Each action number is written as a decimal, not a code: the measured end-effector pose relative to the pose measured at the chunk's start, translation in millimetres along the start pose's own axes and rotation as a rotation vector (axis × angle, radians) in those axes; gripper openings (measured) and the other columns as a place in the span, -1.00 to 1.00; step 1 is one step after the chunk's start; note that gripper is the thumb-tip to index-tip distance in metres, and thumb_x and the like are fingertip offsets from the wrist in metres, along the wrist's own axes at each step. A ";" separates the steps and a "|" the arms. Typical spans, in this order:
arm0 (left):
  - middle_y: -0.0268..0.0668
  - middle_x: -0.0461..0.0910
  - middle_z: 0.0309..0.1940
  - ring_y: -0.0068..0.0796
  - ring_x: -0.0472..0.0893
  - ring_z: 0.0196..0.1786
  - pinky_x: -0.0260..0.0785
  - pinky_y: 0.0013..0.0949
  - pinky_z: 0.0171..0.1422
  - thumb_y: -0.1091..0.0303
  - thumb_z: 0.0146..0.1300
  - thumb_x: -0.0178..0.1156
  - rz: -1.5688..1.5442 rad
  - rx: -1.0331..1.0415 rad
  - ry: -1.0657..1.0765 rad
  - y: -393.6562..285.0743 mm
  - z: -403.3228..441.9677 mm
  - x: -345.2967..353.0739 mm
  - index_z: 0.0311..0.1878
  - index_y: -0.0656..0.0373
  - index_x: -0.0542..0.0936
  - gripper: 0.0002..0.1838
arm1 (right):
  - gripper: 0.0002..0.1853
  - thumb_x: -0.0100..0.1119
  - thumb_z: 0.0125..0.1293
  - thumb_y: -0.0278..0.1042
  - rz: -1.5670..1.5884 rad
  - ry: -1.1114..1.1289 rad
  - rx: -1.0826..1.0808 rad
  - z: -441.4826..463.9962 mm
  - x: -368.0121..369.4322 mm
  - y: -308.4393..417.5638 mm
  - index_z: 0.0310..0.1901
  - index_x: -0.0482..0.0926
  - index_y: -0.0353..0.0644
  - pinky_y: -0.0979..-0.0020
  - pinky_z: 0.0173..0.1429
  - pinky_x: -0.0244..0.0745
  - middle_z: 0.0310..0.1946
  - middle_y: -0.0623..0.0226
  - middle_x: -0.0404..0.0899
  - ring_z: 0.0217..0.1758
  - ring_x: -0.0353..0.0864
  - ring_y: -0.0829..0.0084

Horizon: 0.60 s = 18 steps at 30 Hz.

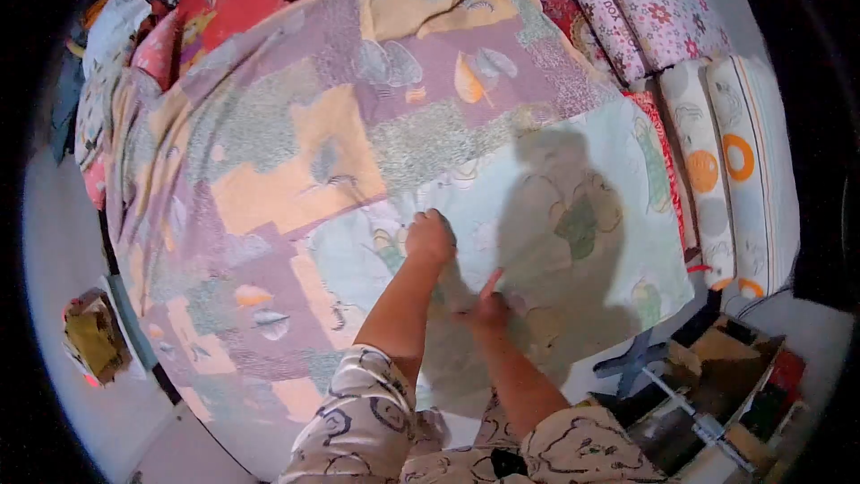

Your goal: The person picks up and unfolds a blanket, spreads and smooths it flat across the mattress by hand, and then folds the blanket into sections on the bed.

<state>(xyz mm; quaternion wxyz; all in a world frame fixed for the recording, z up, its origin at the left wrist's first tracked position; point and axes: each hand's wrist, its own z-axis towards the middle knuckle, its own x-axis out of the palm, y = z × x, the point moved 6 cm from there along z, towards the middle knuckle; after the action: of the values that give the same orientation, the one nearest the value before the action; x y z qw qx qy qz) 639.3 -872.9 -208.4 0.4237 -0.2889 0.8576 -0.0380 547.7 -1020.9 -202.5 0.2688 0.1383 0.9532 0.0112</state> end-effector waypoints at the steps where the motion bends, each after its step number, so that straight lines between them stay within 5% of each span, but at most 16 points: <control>1: -0.07 0.34 -0.16 -0.20 0.43 -0.11 0.34 -0.34 -0.09 0.28 -0.28 0.28 0.017 -0.092 -0.001 -0.4 7.0 3.0 -0.14 0.27 0.27 -0.41 | 0.29 0.37 -0.35 -0.04 -0.021 0.018 0.006 9.2 5.0 -2.3 0.15 -0.53 -0.35 0.32 -0.10 0.34 -0.17 -0.05 0.37 -0.17 0.43 0.16; 3: -0.03 0.33 -0.16 -0.19 0.44 -0.11 0.36 -0.35 -0.11 0.30 -0.39 0.35 0.032 -0.180 0.016 0.6 10.3 -1.8 -0.13 0.31 0.27 -0.32 | 0.27 0.35 -0.31 -0.07 -0.058 -0.258 -0.183 11.8 9.6 -4.3 0.14 -0.53 -0.38 0.30 -0.16 0.35 -0.25 -0.03 0.41 -0.23 0.44 0.14; 7: -0.05 0.34 -0.18 -0.18 0.44 -0.13 0.36 -0.37 -0.11 0.30 -0.47 0.39 0.041 -0.217 0.028 10.3 9.8 10.2 -0.15 0.30 0.28 -0.29 | 0.21 0.29 -0.21 -0.15 -0.127 -0.358 -0.504 17.6 5.2 -19.6 0.11 -0.59 -0.39 0.30 -0.21 0.36 -0.34 -0.06 0.42 -0.31 0.45 0.14; 10: -0.05 0.34 -0.19 -0.17 0.44 -0.13 0.36 -0.35 -0.11 0.28 -0.48 0.40 0.026 -0.247 0.061 6.3 13.0 3.2 -0.18 0.29 0.29 -0.30 | -0.33 0.15 -0.08 -0.29 0.120 0.054 -0.682 36.1 -50.7 -5.2 0.05 0.06 -0.31 0.34 -0.28 0.36 -0.34 0.02 0.45 -0.39 0.45 0.21; 11: -0.06 0.34 -0.20 -0.17 0.44 -0.14 0.37 -0.34 -0.11 0.26 -0.46 0.40 0.006 -0.254 0.070 8.2 11.9 4.9 -0.18 0.28 0.28 -0.30 | -0.55 0.12 -0.06 -0.31 0.139 0.004 -0.807 31.7 -126.7 31.2 -0.09 0.32 -0.27 0.35 -0.31 0.36 -0.35 0.07 0.46 -0.42 0.45 0.24; 12: -0.06 0.34 -0.20 -0.17 0.44 -0.14 0.37 -0.34 -0.11 0.26 -0.46 0.40 -0.010 -0.275 0.067 9.2 10.9 5.0 -0.18 0.28 0.28 -0.30 | -0.83 0.03 0.02 -0.43 0.200 -0.223 -0.782 53.1 -176.9 40.4 -0.31 0.46 -0.24 0.33 -0.24 0.34 -0.39 0.17 0.47 -0.33 0.44 0.22; 13: -0.06 0.34 -0.20 -0.17 0.44 -0.15 0.37 -0.34 -0.11 0.26 -0.45 0.40 0.003 -0.249 0.057 8.6 10.9 2.7 -0.17 0.27 0.28 -0.30 | -0.94 -0.05 0.07 -0.48 0.445 -0.576 -1.070 57.3 -237.1 59.9 -0.41 0.41 -0.25 0.35 -0.30 0.32 -0.47 0.18 0.44 -0.42 0.40 0.22; 15: -0.06 0.34 -0.20 -0.17 0.45 -0.15 0.37 -0.34 -0.12 0.26 -0.45 0.40 0.011 -0.235 0.042 6.8 10.7 2.4 -0.16 0.26 0.28 -0.30 | -0.80 -0.15 0.15 -0.33 0.419 -0.800 -0.928 93.7 -326.1 83.4 -0.30 0.36 -0.29 0.28 -0.24 0.30 -0.40 0.08 0.41 -0.35 0.39 0.17; 17: -0.07 0.34 -0.19 -0.16 0.44 -0.14 0.38 -0.33 -0.13 0.30 -0.45 0.41 0.015 -0.230 0.035 7.6 9.6 1.4 -0.16 0.25 0.28 -0.30 | -0.66 -0.14 0.14 -0.24 0.243 -1.203 -1.065 124.4 -387.3 98.0 -0.16 0.33 -0.34 0.24 -0.10 0.26 -0.36 0.02 0.42 -0.23 0.36 0.03; 18: -0.07 0.34 -0.19 -0.16 0.44 -0.14 0.38 -0.33 -0.13 0.30 -0.45 0.41 0.016 -0.246 0.027 8.8 10.4 -0.5 -0.16 0.25 0.28 -0.30 | -0.66 -0.19 0.17 -0.22 0.127 -1.178 -0.845 155.6 -402.6 94.0 -0.16 0.35 -0.32 0.26 -0.03 0.22 -0.31 0.01 0.41 -0.18 0.37 0.08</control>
<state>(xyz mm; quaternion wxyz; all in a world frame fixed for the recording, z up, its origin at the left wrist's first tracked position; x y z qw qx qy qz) 643.3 -863.4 -217.4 0.3739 -0.3312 0.8637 0.0673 981.2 -1047.4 -121.5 0.7666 0.0609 0.5546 0.3178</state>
